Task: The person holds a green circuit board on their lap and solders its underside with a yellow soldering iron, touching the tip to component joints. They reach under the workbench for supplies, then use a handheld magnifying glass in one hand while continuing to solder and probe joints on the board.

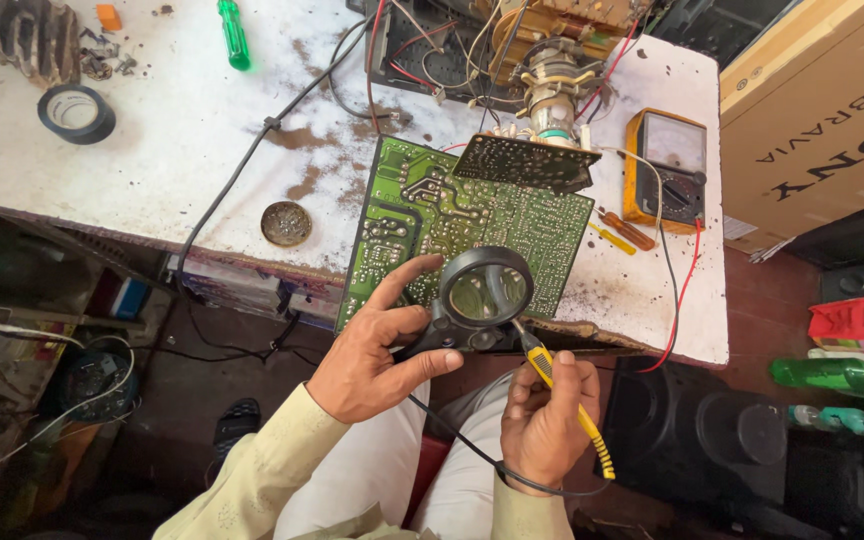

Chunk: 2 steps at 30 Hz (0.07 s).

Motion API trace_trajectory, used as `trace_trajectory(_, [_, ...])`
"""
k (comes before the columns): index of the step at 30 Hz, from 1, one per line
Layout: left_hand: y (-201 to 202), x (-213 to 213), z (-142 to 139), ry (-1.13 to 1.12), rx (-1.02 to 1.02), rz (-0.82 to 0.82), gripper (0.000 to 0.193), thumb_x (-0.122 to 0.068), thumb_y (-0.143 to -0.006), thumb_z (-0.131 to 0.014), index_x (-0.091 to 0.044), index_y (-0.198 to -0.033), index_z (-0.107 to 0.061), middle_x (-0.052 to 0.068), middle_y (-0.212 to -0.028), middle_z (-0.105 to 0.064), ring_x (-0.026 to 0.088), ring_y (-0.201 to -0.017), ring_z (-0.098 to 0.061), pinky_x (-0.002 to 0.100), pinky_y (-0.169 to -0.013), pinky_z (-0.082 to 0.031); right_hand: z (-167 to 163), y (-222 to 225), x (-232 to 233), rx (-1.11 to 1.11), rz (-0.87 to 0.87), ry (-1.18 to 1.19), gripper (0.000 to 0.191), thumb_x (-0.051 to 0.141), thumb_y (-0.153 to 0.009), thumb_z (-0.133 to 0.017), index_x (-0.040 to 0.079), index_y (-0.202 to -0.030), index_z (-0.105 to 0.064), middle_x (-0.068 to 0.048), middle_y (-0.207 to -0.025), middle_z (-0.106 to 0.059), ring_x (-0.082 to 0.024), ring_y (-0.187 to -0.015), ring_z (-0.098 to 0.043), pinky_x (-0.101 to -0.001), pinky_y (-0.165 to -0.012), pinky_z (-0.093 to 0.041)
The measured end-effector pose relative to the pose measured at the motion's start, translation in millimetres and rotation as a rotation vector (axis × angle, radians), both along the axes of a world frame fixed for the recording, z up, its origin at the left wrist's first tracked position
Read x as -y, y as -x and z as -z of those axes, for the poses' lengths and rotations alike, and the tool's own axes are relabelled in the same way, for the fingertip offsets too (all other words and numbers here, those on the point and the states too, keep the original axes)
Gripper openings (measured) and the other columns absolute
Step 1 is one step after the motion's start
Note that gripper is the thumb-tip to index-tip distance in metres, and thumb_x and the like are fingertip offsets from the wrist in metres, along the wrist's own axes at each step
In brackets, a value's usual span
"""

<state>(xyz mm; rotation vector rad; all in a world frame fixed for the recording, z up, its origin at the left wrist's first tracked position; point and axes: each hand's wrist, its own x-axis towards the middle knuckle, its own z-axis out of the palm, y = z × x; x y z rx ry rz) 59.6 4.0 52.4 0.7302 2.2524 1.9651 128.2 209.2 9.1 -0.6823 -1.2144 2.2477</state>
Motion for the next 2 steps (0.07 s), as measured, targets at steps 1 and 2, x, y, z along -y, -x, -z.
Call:
trace_trajectory(1, [0.1, 0.1, -0.2, 0.014, 0.022, -0.001, 0.042, -0.034, -0.085, -0.081, 0.004, -0.08, -0.062, 0.02, -0.158, -0.043, 0.015, -0.083, -0.065, 0.031, -0.072, -0.055, 0.9, 0.0, 0.2, -0.004, -0.002, -0.001, 0.022, 0.023, -0.101, -0.062, 0.011, -0.088, -0.049, -0.011, -0.066, -0.06, -0.014, -0.048, -0.05, -0.0236, -0.038, -0.034])
trace_trajectory(2, [0.3, 0.4, -0.5, 0.036, 0.048, -0.005, 0.043, -0.034, -0.084, -0.082, 0.004, -0.079, -0.062, 0.019, -0.158, -0.044, 0.017, -0.082, -0.066, 0.031, -0.072, -0.055, 2.0, 0.1, 0.5, -0.009, -0.004, -0.001, 0.023, 0.023, -0.102, -0.063, 0.011, -0.088, -0.049, -0.011, -0.066, -0.059, -0.014, -0.048, -0.05, -0.0237, -0.038, -0.034])
